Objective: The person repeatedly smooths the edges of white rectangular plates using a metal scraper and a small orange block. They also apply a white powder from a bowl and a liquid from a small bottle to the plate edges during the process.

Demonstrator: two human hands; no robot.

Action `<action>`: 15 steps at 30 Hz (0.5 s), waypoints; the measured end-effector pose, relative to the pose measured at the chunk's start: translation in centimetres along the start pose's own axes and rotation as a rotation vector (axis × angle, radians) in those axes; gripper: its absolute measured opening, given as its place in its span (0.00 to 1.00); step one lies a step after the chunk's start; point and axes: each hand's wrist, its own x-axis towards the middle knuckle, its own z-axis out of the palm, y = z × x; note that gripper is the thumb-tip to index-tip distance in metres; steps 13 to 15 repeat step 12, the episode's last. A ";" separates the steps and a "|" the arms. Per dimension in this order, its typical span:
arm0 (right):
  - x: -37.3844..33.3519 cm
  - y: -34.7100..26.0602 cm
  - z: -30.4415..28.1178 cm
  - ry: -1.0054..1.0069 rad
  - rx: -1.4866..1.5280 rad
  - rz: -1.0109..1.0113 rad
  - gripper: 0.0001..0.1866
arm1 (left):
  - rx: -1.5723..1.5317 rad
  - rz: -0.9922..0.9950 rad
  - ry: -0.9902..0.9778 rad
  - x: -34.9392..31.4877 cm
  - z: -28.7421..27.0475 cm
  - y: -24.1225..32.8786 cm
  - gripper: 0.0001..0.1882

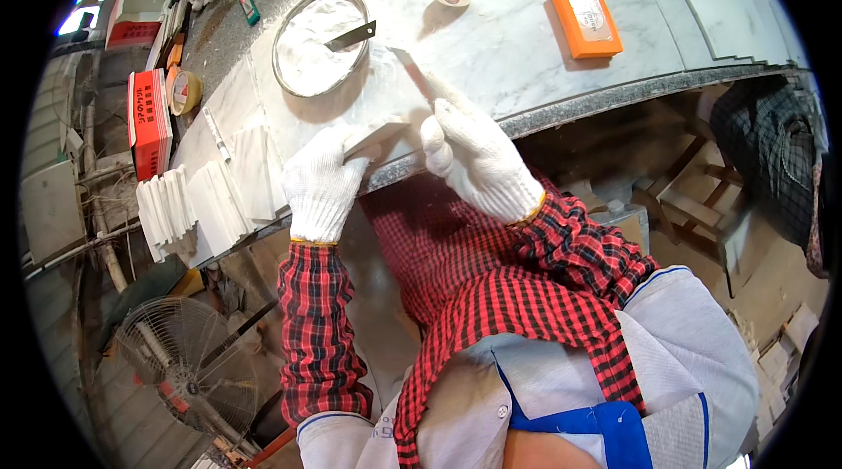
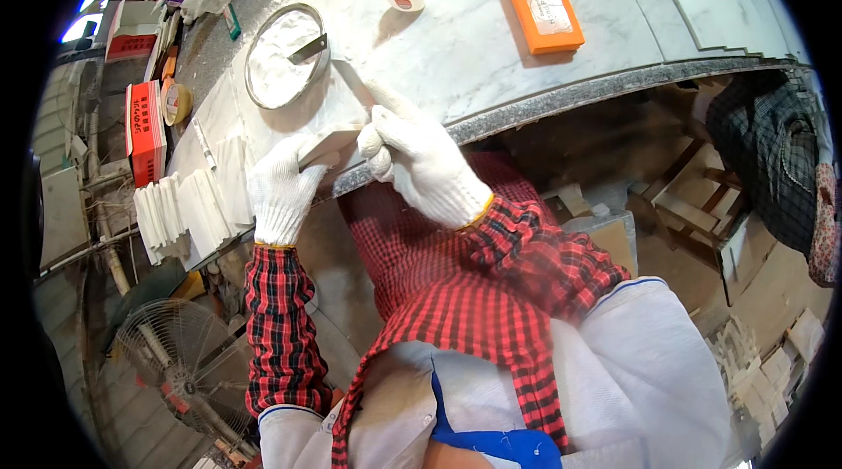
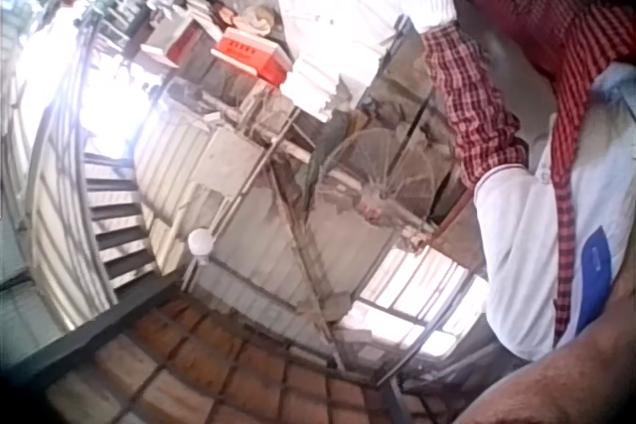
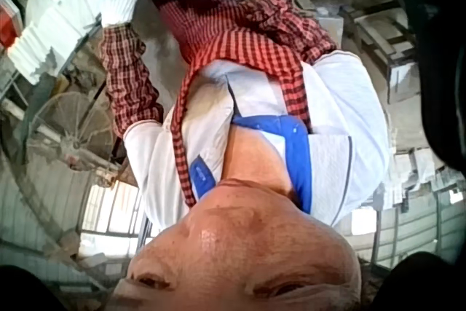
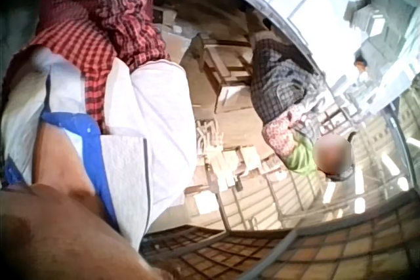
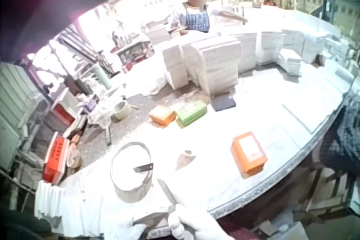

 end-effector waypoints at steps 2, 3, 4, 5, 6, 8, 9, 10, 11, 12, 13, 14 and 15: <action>-0.3 -1.1 -1.1 -0.075 -0.102 0.028 0.29 | 0.013 0.009 0.003 0.1 -0.5 0.4 0.16; -0.7 -2.1 -1.4 -0.108 -0.151 0.058 0.28 | -0.015 0.037 -0.016 0.0 -0.5 0.4 0.16; -1.1 -2.9 -1.2 -0.074 -0.223 0.067 0.26 | -0.042 0.066 -0.036 0.2 -0.7 0.1 0.15; -1.4 -3.6 -1.1 -0.042 -0.296 0.078 0.24 | -0.070 0.091 -0.053 0.3 -0.8 -0.2 0.14; -1.5 -4.3 -1.3 -0.033 -0.372 0.081 0.21 | -0.098 0.122 -0.064 0.3 -0.9 -0.4 0.13; -2.1 -6.3 -1.0 0.006 -0.572 0.115 0.18 | -0.055 0.166 -0.052 0.3 -0.9 -0.8 0.12; -2.1 -7.1 -1.0 -0.008 -0.673 0.132 0.17 | -0.038 0.188 -0.049 0.3 -0.7 -1.0 0.12; -2.2 -7.9 -0.4 0.025 -0.873 0.126 0.16 | -0.018 0.161 -0.080 0.4 -0.7 -1.1 0.13; -2.0 -8.7 0.0 0.031 -0.941 0.188 0.17 | -0.023 0.159 -0.075 0.5 -0.7 -1.1 0.14; -1.6 -9.6 0.5 0.021 -0.981 0.255 0.19 | -0.028 0.156 -0.071 0.5 -0.7 -1.1 0.14; -1.6 -9.6 0.5 0.021 -0.981 0.255 0.19 | -0.028 0.156 -0.071 0.5 -0.7 -1.1 0.14; -1.6 -9.6 0.5 0.021 -0.981 0.255 0.19 | -0.028 0.156 -0.071 0.5 -0.7 -1.1 0.14; -1.6 -9.6 0.5 0.021 -0.981 0.255 0.19 | -0.028 0.156 -0.071 0.5 -0.7 -1.1 0.14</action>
